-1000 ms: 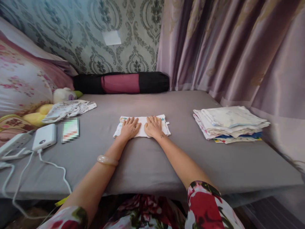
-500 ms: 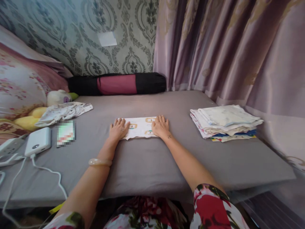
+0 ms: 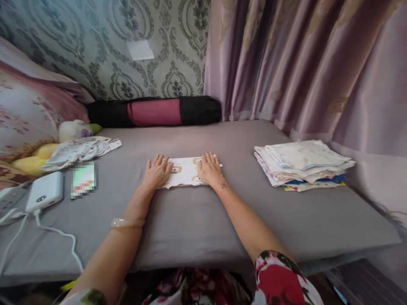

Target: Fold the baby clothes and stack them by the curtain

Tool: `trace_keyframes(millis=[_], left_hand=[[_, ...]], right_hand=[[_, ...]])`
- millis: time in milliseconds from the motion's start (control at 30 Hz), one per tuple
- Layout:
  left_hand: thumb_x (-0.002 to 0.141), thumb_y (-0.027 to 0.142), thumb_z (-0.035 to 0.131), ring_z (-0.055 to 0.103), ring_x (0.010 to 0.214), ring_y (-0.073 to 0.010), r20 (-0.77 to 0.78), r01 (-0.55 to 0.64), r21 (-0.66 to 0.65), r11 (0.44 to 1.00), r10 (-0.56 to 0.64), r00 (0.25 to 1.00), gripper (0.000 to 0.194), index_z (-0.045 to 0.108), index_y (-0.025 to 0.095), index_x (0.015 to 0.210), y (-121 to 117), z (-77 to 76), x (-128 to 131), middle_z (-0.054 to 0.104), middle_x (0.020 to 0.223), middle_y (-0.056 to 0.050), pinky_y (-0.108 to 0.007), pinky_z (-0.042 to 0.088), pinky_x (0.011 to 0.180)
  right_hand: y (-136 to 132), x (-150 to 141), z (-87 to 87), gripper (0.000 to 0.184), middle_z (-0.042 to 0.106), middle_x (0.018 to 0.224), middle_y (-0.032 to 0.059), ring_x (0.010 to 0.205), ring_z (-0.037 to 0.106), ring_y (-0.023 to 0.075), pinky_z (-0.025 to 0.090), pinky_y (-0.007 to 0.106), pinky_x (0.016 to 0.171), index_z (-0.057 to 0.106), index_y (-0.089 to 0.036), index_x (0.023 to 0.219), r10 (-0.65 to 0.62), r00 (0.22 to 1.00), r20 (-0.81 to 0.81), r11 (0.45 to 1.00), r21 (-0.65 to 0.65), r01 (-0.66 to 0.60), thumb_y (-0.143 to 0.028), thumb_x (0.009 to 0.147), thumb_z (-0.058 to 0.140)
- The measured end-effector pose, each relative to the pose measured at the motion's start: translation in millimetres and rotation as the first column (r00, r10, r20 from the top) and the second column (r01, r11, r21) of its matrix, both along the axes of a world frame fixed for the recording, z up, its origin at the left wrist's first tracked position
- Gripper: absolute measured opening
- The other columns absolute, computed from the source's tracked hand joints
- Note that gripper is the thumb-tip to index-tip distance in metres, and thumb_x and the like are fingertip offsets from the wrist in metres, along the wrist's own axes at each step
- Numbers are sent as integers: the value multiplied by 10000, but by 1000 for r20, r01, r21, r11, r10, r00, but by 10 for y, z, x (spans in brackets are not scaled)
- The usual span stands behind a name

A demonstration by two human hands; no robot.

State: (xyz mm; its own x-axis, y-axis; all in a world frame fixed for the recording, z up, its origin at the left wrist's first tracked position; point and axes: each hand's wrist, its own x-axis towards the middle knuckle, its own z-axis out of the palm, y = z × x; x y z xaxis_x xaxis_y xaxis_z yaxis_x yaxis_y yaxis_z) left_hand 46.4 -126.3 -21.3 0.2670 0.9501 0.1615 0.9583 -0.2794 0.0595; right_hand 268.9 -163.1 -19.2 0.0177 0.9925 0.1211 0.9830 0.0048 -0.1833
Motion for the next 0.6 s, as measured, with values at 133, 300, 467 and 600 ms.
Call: trace_keyframes(millis=[133,300,467,600], left_hand=[[981,465,193,261,1429,-282,-16,3,-125,992,-5,1000,559,404,167,1404,14,-37,5,351,1524,-152,-521,235,1128],[981,465,219,283,1417,-274,-8,1,-107,994,-2,1000,525,418,188,1380,13,-28,-7,376,1508,-144,-496,256,1121],[985,432,224,305,1411,-266,6,46,-25,999,-46,999,512,432,173,1374,-39,11,67,408,1489,-147,-521,190,1148],[991,421,219,313,1412,-236,14,168,4,986,-169,986,501,422,195,1390,-107,6,192,425,1486,-115,-493,163,1166]], right_hand=[[38,-16,-90,593,356,1516,169,1428,252,261,140,397,1171,372,-9,1446,-9,1000,13,999,-44,9,-341,981,216],[50,1,-115,591,362,1514,164,1424,261,267,137,402,1174,377,-14,1446,-7,1000,19,999,-49,8,-343,981,221],[6,-60,-9,571,328,1534,151,1431,244,267,133,434,1174,361,-41,1459,7,1000,7,1000,-18,-7,-321,982,221],[-16,-136,6,546,301,1553,117,1439,227,250,132,447,1173,347,-107,1476,57,998,-12,998,-19,-57,-315,988,218]])
